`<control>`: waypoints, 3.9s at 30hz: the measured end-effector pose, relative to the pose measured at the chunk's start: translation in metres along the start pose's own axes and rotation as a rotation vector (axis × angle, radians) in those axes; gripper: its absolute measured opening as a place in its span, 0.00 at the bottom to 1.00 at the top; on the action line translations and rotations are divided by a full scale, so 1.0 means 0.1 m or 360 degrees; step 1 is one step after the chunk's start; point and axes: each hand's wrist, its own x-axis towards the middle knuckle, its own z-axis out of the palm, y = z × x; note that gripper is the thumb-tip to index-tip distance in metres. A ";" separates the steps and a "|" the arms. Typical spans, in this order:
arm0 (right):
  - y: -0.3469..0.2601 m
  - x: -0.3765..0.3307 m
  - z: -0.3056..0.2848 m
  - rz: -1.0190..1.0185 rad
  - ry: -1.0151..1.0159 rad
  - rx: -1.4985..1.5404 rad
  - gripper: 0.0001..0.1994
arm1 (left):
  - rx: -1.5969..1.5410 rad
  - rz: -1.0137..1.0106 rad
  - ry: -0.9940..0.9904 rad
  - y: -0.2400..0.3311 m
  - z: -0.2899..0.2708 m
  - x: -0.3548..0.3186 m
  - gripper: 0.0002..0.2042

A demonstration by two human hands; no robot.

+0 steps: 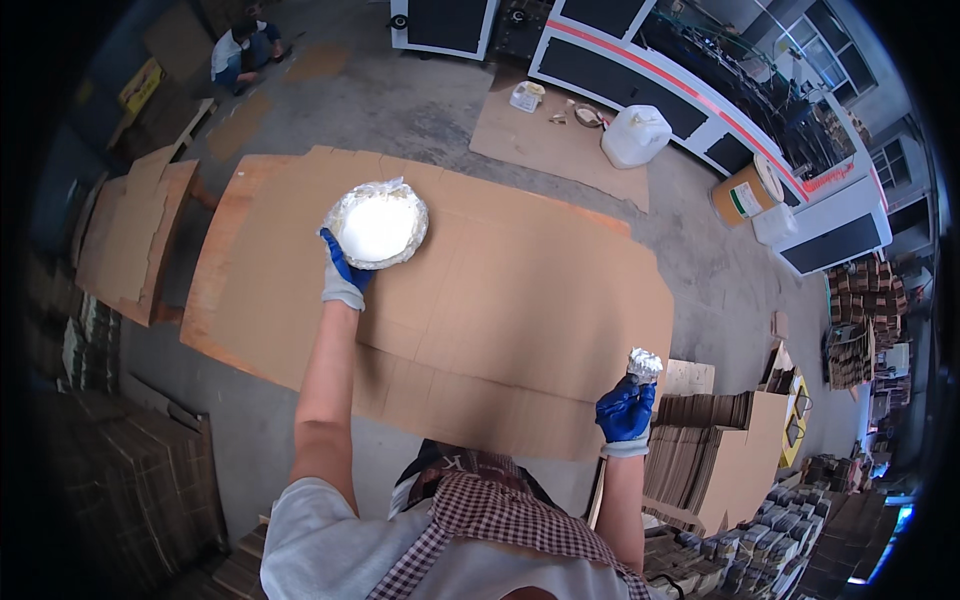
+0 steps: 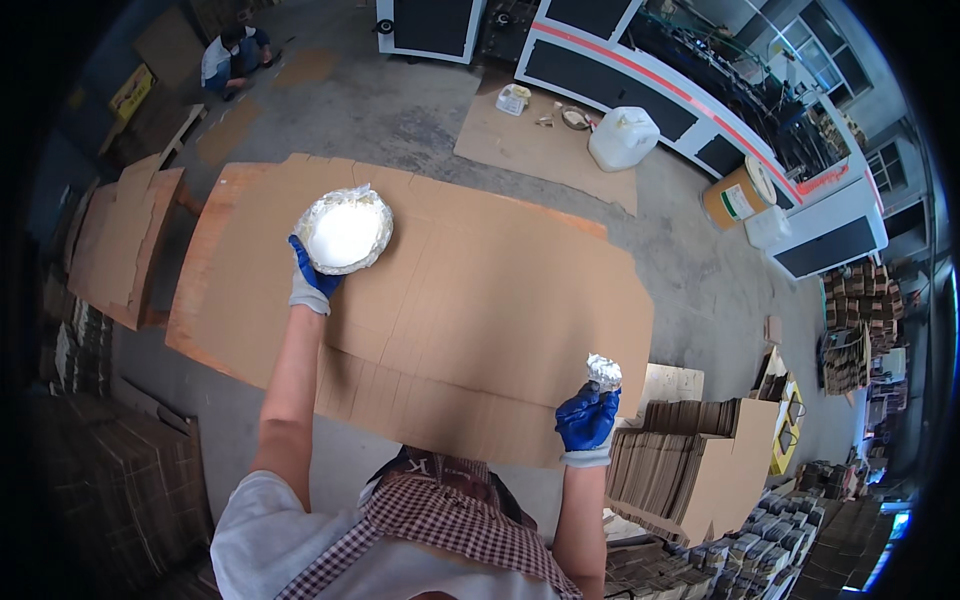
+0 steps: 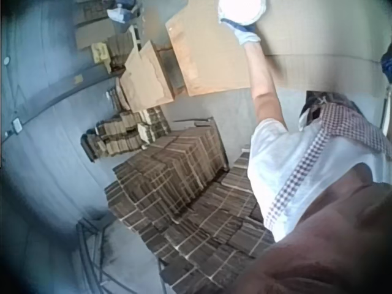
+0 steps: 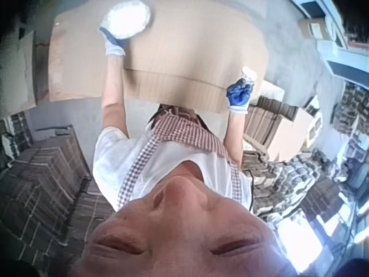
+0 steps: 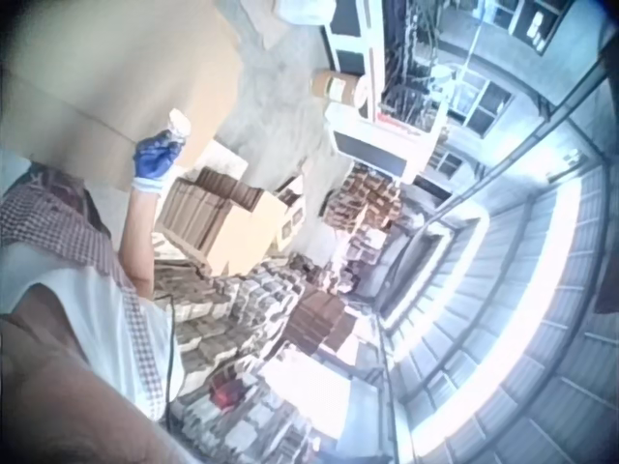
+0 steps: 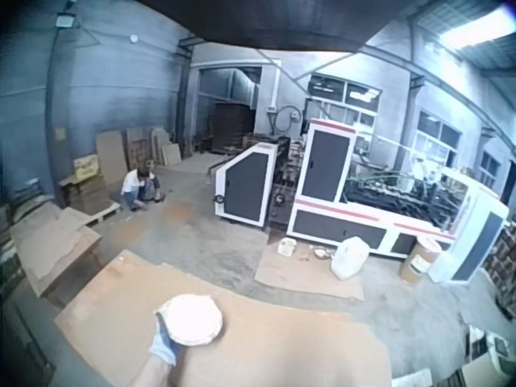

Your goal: The person aligns a large cardboard sheet on a work surface, then uses a brush to apply white glue in strips across the surface. The person repeatedly dips the brush into a container of glue and spreads it evenly over the cardboard.

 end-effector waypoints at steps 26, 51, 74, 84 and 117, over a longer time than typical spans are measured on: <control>0.19 0.39 0.14 -0.0139 0.0132 -0.0195 0.15 | 0.2892 0.1015 -0.1075 -1.61 0.98 -1.02 0.22; -2.23 1.00 -1.38 -0.1360 0.1768 -0.2239 0.16 | 0.3949 0.0714 -0.1012 -2.81 1.23 -1.39 0.37; -2.27 1.63 -0.96 -0.1128 0.1238 -0.2364 0.17 | 0.4034 0.0944 -0.1005 -2.82 1.13 -1.36 0.38; -1.90 0.83 -0.52 -0.0704 0.1048 -0.2121 0.20 | 0.4057 0.1017 -0.1011 -2.81 0.98 -1.33 0.39; -1.11 0.52 -0.62 -0.1135 0.0565 -0.2792 0.23 | 0.3536 0.0898 -0.1985 -3.86 1.80 -1.73 0.29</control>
